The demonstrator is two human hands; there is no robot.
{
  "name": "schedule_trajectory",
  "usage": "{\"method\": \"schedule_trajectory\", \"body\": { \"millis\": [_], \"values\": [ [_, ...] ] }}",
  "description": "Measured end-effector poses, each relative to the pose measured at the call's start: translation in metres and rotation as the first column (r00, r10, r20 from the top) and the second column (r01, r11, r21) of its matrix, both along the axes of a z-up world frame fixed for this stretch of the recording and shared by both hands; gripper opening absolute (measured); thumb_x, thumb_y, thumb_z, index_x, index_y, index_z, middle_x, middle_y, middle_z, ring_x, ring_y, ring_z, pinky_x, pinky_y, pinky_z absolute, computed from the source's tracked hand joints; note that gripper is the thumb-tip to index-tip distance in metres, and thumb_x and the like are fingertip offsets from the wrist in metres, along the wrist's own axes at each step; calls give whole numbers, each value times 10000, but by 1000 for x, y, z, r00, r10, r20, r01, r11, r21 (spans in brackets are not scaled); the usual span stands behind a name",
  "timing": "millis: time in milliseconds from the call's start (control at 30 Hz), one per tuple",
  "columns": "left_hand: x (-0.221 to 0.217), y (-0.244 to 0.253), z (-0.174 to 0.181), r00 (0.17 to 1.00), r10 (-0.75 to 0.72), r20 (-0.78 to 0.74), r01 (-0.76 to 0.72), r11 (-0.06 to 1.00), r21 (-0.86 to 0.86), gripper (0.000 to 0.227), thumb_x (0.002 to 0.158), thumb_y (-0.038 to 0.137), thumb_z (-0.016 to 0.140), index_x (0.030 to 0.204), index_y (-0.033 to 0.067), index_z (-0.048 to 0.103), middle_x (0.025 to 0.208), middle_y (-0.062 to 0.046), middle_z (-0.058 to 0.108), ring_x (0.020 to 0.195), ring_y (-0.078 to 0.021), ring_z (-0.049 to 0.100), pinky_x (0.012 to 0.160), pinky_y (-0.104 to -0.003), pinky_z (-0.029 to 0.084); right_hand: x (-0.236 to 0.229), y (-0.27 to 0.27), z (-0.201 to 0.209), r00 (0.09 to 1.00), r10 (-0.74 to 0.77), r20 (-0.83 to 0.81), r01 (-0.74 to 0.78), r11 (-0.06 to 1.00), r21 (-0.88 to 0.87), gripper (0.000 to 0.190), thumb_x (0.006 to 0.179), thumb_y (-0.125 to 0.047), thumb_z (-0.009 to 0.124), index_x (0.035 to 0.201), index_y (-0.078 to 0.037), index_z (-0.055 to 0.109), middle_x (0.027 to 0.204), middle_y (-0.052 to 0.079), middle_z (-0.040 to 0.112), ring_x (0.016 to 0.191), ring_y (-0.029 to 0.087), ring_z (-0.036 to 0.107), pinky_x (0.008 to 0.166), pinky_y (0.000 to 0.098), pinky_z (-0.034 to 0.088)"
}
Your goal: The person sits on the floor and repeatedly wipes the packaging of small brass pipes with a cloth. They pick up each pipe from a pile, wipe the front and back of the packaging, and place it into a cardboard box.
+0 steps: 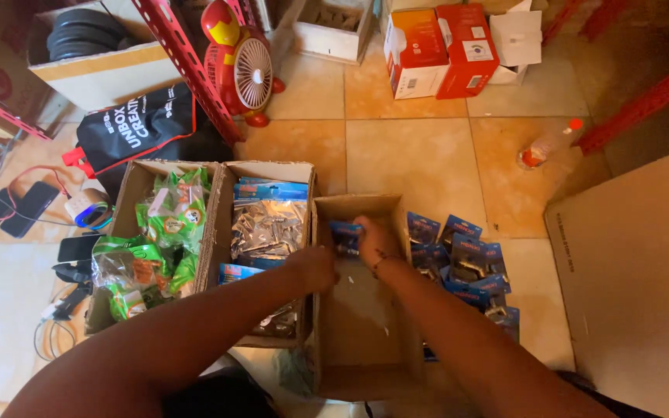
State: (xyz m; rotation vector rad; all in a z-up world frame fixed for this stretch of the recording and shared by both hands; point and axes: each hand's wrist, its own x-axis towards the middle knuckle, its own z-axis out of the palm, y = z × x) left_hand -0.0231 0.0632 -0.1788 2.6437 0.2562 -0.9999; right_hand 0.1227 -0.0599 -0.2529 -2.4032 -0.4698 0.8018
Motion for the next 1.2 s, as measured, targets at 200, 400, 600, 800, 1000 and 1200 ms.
{"method": "schedule_trajectory", "body": {
  "millis": [200, 400, 600, 800, 1000, 1200],
  "values": [
    [31, 33, 34, 914, 63, 402, -71, 997, 5, 239, 908, 373, 614, 990, 179, 728, 828, -104, 730, 877, -349, 753, 729, -510, 607, 15, -4, -48, 967, 197, 162, -231, 945, 231, 261, 995, -136, 610, 1237, -232, 618, 1186, 117, 734, 1208, 339, 650, 1046, 459, 503],
    [22, 30, 53, 733, -350, 583, 0, 857, 515, 213, 919, 332, 645, 981, 183, 784, 1183, -59, 638, 1116, -272, 582, 919, -410, 478, 24, 30, -142, 990, -144, 8, 128, 901, 414, 215, 958, -85, 657, 1120, -225, 679, 1105, 61, 746, 1159, 269, 667, 1025, 391, 510],
    [39, 28, 24, 842, -356, 406, 108, 848, 519, 342, 929, 409, 570, 1226, 332, 723, 1448, -83, 486, 1420, -362, 383, 1179, -582, 254, 12, 24, -135, 949, -252, -191, 316, 778, 544, 462, 811, -35, 788, 1249, -60, 642, 1237, 148, 670, 1265, 299, 599, 1119, 419, 461],
    [56, 20, 33, 944, -228, 239, 50, 813, 580, 404, 974, 421, 505, 1356, 354, 620, 1575, -96, 334, 1462, -361, 227, 1145, -561, 200, -20, 18, -48, 873, 466, 145, -405, 858, -316, 425, 942, -15, 612, 1362, -50, 664, 1444, 150, 625, 1377, 265, 558, 1204, 396, 440],
    [63, 24, 40, 985, -125, 118, 38, 828, 559, 534, 1006, 588, 455, 1484, 360, 523, 1702, -144, 196, 1570, -379, 90, 1209, -601, 155, -11, 4, -173, 757, -132, -640, 427, 841, 332, 738, 911, -53, 659, 1572, -200, 366, 1562, 124, 434, 1342, 305, 518, 976, 435, 558],
    [65, 31, 17, 968, -205, 145, 82, 803, 590, 530, 987, 551, 395, 1460, 357, 536, 1668, -151, 245, 1546, -426, 102, 1177, -626, 161, 31, 6, 57, 591, 221, -776, -31, 967, 252, 340, 895, -10, 623, 1227, -50, 564, 1086, 245, 701, 819, 382, 759, 572, 356, 624]
  ]
}}
